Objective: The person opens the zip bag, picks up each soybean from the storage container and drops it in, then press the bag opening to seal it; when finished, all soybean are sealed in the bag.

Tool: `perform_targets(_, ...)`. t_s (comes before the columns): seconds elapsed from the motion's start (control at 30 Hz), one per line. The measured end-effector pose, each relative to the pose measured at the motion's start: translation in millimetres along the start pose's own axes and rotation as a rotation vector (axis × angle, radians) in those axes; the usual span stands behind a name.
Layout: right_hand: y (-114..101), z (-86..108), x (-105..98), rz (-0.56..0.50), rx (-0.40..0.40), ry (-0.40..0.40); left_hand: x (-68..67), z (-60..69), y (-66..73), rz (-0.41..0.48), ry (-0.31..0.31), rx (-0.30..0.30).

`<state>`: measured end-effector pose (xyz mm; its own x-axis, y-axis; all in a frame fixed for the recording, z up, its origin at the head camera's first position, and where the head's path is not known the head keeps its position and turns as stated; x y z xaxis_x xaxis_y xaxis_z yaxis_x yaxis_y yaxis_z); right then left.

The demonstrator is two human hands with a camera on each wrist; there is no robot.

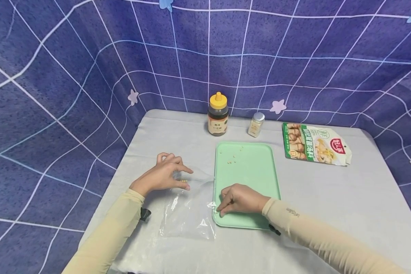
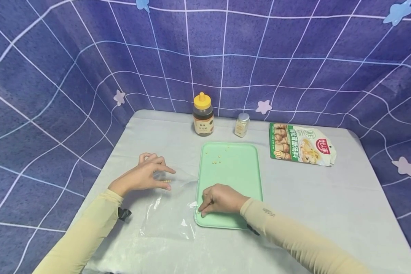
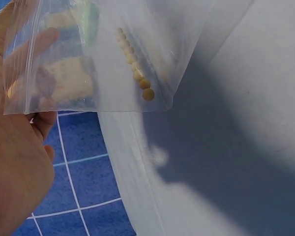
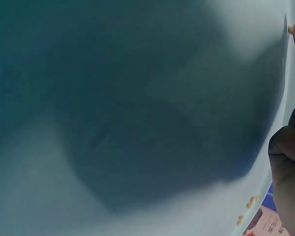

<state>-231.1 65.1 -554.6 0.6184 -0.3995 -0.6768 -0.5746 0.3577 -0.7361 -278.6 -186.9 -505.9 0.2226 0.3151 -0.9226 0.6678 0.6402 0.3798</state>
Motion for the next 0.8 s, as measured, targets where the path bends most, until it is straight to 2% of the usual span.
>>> perform_targets(0.6,-8.5,-9.6,7.4,0.111,0.009,-0.028,-1.2,2.8,1.4,0.017,0.011,0.009)
perform_targets(0.8,-9.3,-8.0,4.4,0.115,-0.009,-0.004,-1.4,2.3,1.7,0.008,0.011,0.018)
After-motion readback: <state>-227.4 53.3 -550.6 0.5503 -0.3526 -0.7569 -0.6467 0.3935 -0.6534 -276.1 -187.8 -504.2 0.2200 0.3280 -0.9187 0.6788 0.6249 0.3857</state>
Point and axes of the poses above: each hand's wrist, its own z-axis away from the middle knuckle, its own x-axis out of the palm, y = z × x, the point moved 5 cm from there along -z, towards the middle knuckle, and after that the axes turned 6 degrees about x, right-handed, at the moved point
